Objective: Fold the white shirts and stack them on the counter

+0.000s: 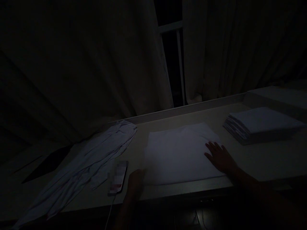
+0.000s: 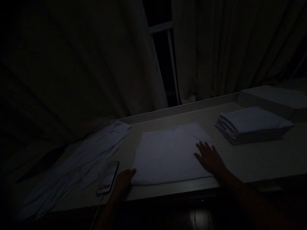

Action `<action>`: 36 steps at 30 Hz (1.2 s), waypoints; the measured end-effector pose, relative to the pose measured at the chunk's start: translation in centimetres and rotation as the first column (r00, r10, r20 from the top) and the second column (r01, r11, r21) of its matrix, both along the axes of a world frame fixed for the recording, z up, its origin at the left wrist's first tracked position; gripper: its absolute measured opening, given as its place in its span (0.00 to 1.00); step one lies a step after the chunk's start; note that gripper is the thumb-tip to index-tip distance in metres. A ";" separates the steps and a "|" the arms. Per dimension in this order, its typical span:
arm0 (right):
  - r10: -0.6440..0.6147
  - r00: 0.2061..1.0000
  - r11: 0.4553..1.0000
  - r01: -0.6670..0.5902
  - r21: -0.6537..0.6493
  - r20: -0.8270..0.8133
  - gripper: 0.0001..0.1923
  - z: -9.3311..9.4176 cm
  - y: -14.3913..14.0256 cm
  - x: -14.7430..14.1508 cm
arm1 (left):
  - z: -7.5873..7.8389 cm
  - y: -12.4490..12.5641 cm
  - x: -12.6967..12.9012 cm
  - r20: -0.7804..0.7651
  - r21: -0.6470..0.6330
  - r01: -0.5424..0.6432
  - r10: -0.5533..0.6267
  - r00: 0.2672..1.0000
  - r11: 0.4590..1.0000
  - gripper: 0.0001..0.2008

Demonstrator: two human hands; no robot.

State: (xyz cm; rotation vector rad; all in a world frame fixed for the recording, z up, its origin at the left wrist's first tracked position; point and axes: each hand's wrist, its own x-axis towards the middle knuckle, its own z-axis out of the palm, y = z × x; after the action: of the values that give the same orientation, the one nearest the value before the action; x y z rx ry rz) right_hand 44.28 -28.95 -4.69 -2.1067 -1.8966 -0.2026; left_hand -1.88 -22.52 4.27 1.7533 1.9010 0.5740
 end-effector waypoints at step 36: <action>0.487 0.801 0.866 -0.493 0.077 -0.348 0.39 3.9 2.0 -25.8 | -5.9 -2.8 -0.4 -0.296 0.256 0.038 0.041 0.954 0.966 0.23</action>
State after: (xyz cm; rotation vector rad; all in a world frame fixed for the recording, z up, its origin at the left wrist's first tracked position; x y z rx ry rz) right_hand 18.43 -26.95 -0.75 -1.4507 -2.1229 0.2963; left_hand -2.25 -25.27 -1.60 2.1080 2.1070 0.6095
